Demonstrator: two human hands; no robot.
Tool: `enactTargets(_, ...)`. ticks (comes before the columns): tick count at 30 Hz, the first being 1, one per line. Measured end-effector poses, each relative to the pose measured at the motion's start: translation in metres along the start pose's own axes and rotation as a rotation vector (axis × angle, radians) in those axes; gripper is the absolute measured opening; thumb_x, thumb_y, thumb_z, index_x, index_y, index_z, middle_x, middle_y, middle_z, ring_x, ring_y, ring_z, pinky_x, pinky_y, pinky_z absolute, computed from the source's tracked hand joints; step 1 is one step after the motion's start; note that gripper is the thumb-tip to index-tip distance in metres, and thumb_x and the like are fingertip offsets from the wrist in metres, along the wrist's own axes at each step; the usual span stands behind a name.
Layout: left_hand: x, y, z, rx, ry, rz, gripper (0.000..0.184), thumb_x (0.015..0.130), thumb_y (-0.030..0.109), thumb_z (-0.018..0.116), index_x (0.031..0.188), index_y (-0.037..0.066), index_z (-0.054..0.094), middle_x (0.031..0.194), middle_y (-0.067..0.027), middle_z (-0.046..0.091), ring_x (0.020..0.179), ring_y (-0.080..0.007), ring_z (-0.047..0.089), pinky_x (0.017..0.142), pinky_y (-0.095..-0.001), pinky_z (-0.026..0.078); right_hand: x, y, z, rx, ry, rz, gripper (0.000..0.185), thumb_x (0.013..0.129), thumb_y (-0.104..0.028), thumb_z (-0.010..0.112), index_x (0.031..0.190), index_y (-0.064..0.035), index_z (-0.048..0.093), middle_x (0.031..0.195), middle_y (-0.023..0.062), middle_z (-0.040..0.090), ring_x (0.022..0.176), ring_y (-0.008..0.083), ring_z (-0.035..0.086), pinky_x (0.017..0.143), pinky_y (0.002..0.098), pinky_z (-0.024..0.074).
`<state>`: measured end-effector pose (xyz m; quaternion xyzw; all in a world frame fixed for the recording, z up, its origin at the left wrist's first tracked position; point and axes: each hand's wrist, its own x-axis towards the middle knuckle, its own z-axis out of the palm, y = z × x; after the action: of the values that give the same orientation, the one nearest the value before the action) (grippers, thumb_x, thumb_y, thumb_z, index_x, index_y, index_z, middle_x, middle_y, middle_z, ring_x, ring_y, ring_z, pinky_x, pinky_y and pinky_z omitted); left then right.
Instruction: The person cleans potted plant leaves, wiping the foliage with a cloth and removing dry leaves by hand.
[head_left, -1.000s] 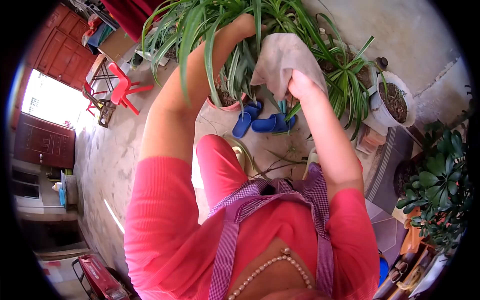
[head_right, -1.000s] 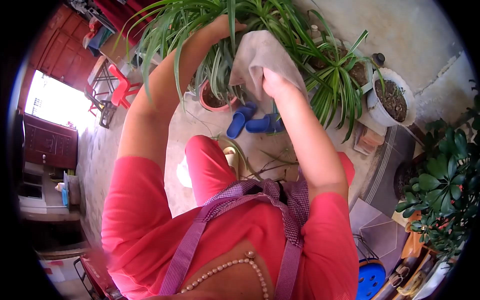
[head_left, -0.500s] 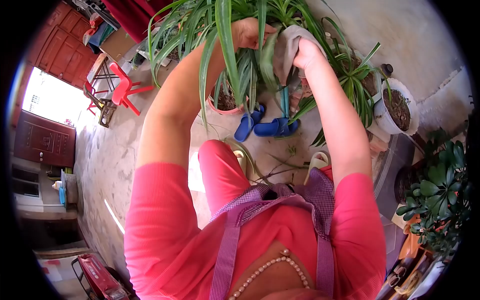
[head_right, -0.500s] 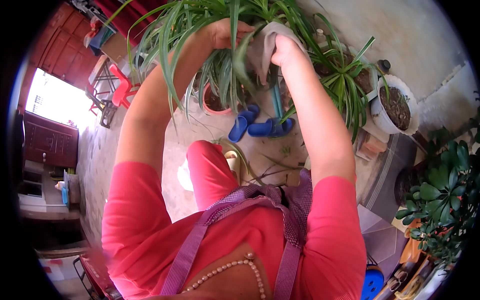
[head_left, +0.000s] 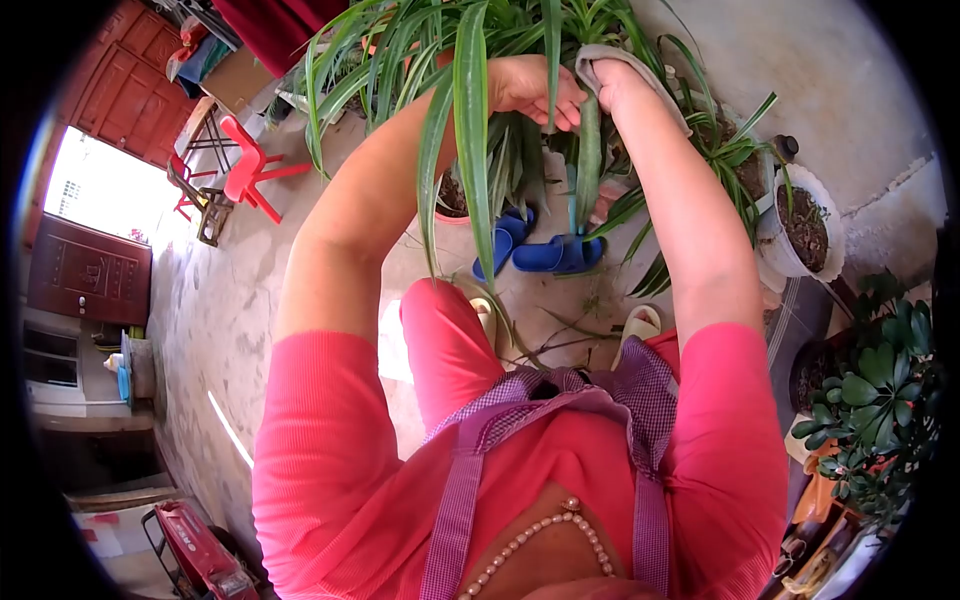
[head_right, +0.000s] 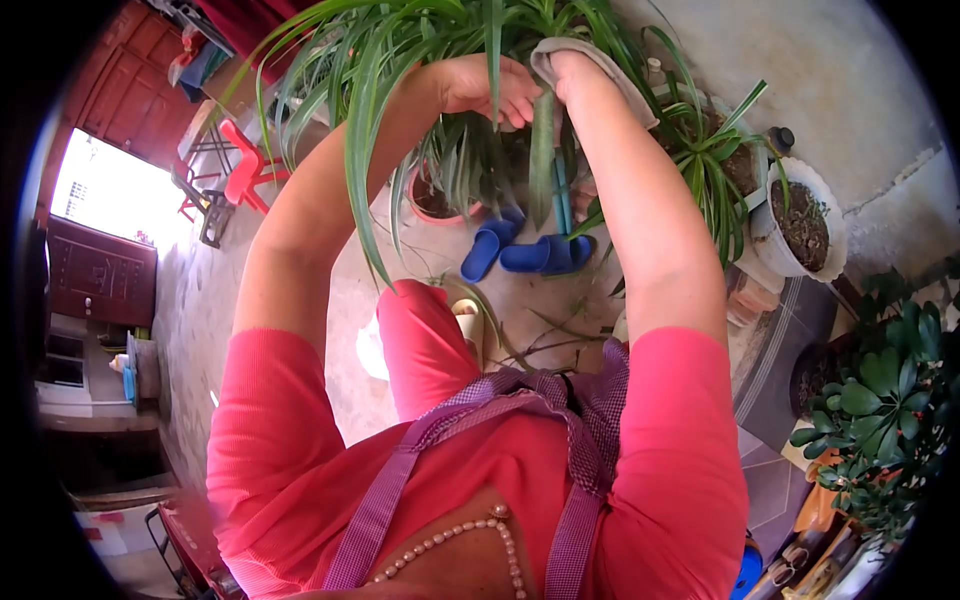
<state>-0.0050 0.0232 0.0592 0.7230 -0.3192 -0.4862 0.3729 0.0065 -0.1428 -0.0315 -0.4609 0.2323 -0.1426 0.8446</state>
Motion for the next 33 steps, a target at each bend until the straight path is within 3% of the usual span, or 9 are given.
enactTargets(5,0.011,-0.014,-0.01,-0.016,0.037,-0.03,0.024,0.077,0.028,0.054,0.09,0.008,0.052,0.088,-0.0074,0.06,0.076,-0.0154,0.058,0.063,-0.0269,0.044,-0.041,-0.009,0.001,-0.01,0.049,-0.05,0.011,0.08,-0.013,0.047,0.075,-0.0056,0.054,0.076,0.0073,0.057,0.064,0.0141,0.054,0.055,0.0275,0.0463)
enactTargets(11,-0.005,-0.013,-0.011,-0.038,0.162,0.029,0.021,0.082,0.025,0.046,0.092,0.007,0.051,0.086,-0.0058,0.059,0.075,-0.0152,0.058,0.06,-0.0254,0.044,-0.077,-0.016,-0.002,-0.108,-0.021,0.001,0.012,0.078,-0.015,0.049,0.078,-0.0046,0.056,0.077,0.0081,0.057,0.066,0.019,0.055,0.058,0.0347,0.0463)
enactTargets(14,-0.006,-0.014,-0.009,-0.057,0.242,0.06,0.021,0.082,0.025,0.046,0.092,0.007,0.051,0.087,-0.0056,0.059,0.072,-0.0141,0.058,0.057,-0.0238,0.045,-0.097,-0.018,-0.009,-0.184,-0.011,0.05,0.012,0.077,-0.017,0.053,0.077,-0.006,0.058,0.074,0.006,0.059,0.067,0.0157,0.056,0.06,0.0296,0.0472)
enactTargets(19,-0.009,-0.013,-0.001,-0.057,0.372,0.099,0.021,0.082,0.024,0.046,0.092,0.007,0.052,0.086,-0.0051,0.059,0.068,-0.013,0.057,0.058,-0.0244,0.045,-0.108,-0.009,-0.031,-0.201,-0.059,0.091,0.011,0.074,-0.016,0.053,0.07,-0.0052,0.054,0.063,0.0085,0.055,0.051,0.0204,0.054,0.046,0.0339,0.0456)
enactTargets(22,-0.011,-0.013,0.005,-0.039,0.422,0.124,0.021,0.082,0.024,0.046,0.092,0.007,0.052,0.087,-0.0055,0.06,0.068,-0.0129,0.057,0.058,-0.0248,0.045,-0.139,-0.012,-0.04,-0.318,-0.136,0.095,0.018,0.072,-0.021,0.053,0.075,-0.004,0.056,0.071,0.0134,0.058,0.061,0.0251,0.055,0.053,0.0402,0.0437)
enactTargets(26,-0.011,-0.013,0.014,-0.034,0.457,0.148,0.02,0.081,0.022,0.046,0.092,0.006,0.052,0.086,-0.0054,0.06,0.069,-0.0134,0.058,0.059,-0.025,0.045,-0.177,-0.017,-0.047,-0.455,-0.168,0.102,0.021,0.071,-0.027,0.051,0.072,-0.0061,0.054,0.067,0.0144,0.058,0.053,0.0286,0.054,0.04,0.0453,0.0371)
enactTargets(29,-0.007,-0.014,0.019,-0.059,0.47,0.164,0.019,0.081,0.02,0.046,0.092,0.006,0.052,0.086,-0.006,0.06,0.071,-0.0148,0.058,0.061,-0.0262,0.045,-0.203,-0.022,-0.046,-0.497,-0.066,0.138,0.017,0.073,-0.023,0.05,0.071,-0.0064,0.053,0.063,0.0097,0.055,0.051,0.0235,0.054,0.042,0.0376,0.0399)
enactTargets(31,-0.008,-0.013,0.023,-0.061,0.483,0.174,0.019,0.081,0.02,0.046,0.093,0.006,0.052,0.086,-0.0062,0.06,0.071,-0.0152,0.058,0.061,-0.0268,0.045,-0.215,-0.015,-0.052,-0.367,-0.004,0.008,0.012,0.074,-0.018,0.053,0.075,-0.0059,0.054,0.066,0.0062,0.055,0.054,0.0182,0.053,0.048,0.0314,0.0437)
enactTargets(33,-0.009,-0.012,0.027,-0.045,0.502,0.186,0.019,0.081,0.02,0.046,0.093,0.006,0.051,0.087,-0.0064,0.06,0.072,-0.0155,0.058,0.062,-0.0274,0.046,-0.221,-0.008,-0.062,-0.345,-0.045,-0.049,0.013,0.072,-0.02,0.053,0.075,-0.0071,0.054,0.065,0.0085,0.055,0.054,0.0211,0.053,0.046,0.0366,0.0408)
